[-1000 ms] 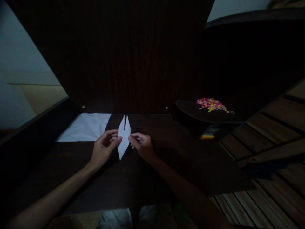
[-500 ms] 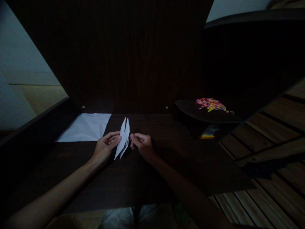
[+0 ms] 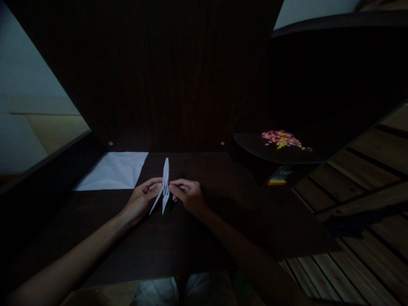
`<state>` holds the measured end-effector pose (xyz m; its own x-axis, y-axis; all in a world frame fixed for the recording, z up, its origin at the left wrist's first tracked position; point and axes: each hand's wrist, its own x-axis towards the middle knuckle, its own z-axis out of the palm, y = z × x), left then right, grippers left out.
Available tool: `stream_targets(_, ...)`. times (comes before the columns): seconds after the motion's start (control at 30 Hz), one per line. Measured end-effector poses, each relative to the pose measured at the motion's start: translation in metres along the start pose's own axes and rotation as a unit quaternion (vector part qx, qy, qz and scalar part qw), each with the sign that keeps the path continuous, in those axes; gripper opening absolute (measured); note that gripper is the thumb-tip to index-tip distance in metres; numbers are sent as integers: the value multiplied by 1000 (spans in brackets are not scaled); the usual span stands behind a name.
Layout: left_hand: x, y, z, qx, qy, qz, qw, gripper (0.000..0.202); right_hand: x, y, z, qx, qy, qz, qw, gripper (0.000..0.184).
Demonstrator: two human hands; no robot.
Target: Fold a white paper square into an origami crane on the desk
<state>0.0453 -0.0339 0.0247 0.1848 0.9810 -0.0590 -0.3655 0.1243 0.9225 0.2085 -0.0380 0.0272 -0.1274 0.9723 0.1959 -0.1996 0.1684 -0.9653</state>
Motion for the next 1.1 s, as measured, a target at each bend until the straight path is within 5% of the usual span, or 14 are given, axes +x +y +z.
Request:
stream_targets(0.37,-2,7,1,70,41,40,996,36,3,0,-7,-15,12,0,1000,23)
stream_targets(0.73,-10,9,2,179,-27,103,978,30,9,10,-15,12,5,1,1000,23)
stream_targets(1.1,-13,17,4,168,-130,-4,977,29,5,7,-13,84,-79,59,992,31)
